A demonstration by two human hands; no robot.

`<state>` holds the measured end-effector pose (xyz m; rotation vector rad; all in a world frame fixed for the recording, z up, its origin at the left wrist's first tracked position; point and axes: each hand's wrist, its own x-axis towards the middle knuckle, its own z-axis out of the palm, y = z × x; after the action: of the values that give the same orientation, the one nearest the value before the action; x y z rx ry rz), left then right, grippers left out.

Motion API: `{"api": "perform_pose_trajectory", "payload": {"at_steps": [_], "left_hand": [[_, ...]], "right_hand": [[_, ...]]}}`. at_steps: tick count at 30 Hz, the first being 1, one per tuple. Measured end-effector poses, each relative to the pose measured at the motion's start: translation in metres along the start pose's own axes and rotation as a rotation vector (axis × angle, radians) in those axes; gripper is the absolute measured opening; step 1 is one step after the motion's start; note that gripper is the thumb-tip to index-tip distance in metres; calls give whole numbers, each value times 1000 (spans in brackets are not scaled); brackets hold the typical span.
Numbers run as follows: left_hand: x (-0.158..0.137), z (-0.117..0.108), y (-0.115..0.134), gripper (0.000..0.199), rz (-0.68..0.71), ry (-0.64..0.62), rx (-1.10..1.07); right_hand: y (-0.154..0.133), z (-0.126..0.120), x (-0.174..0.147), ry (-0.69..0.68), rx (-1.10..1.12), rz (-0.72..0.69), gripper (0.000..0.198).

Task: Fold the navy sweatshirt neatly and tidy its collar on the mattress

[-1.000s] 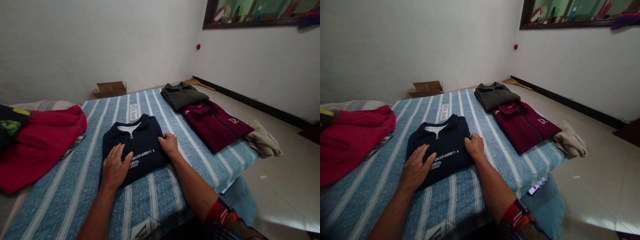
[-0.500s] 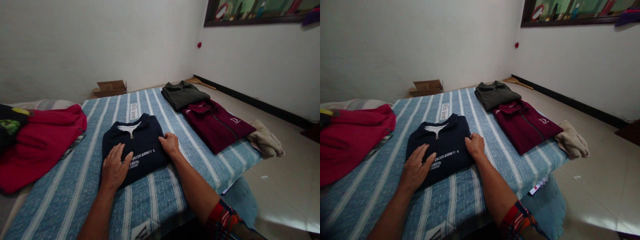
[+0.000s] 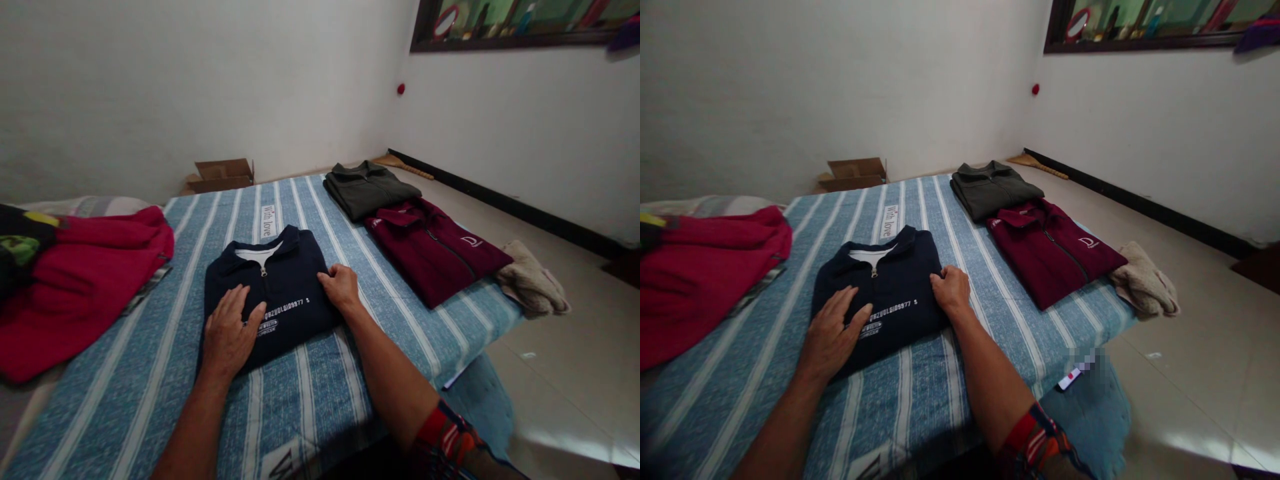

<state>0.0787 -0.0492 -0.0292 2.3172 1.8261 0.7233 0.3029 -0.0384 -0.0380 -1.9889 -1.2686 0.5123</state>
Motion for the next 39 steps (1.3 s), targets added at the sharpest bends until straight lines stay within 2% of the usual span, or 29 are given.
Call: {"api": "perform_pose_trajectory", "payload": {"at_steps": [19, 39], "left_hand": [[0, -2, 3, 61, 16, 13, 15], [-1, 1, 2, 58, 9, 18, 18]], "right_hand": [[-3, -6, -6, -28, -54, 4, 21], [-6, -15, -12, -87, -264, 2, 29]]}}
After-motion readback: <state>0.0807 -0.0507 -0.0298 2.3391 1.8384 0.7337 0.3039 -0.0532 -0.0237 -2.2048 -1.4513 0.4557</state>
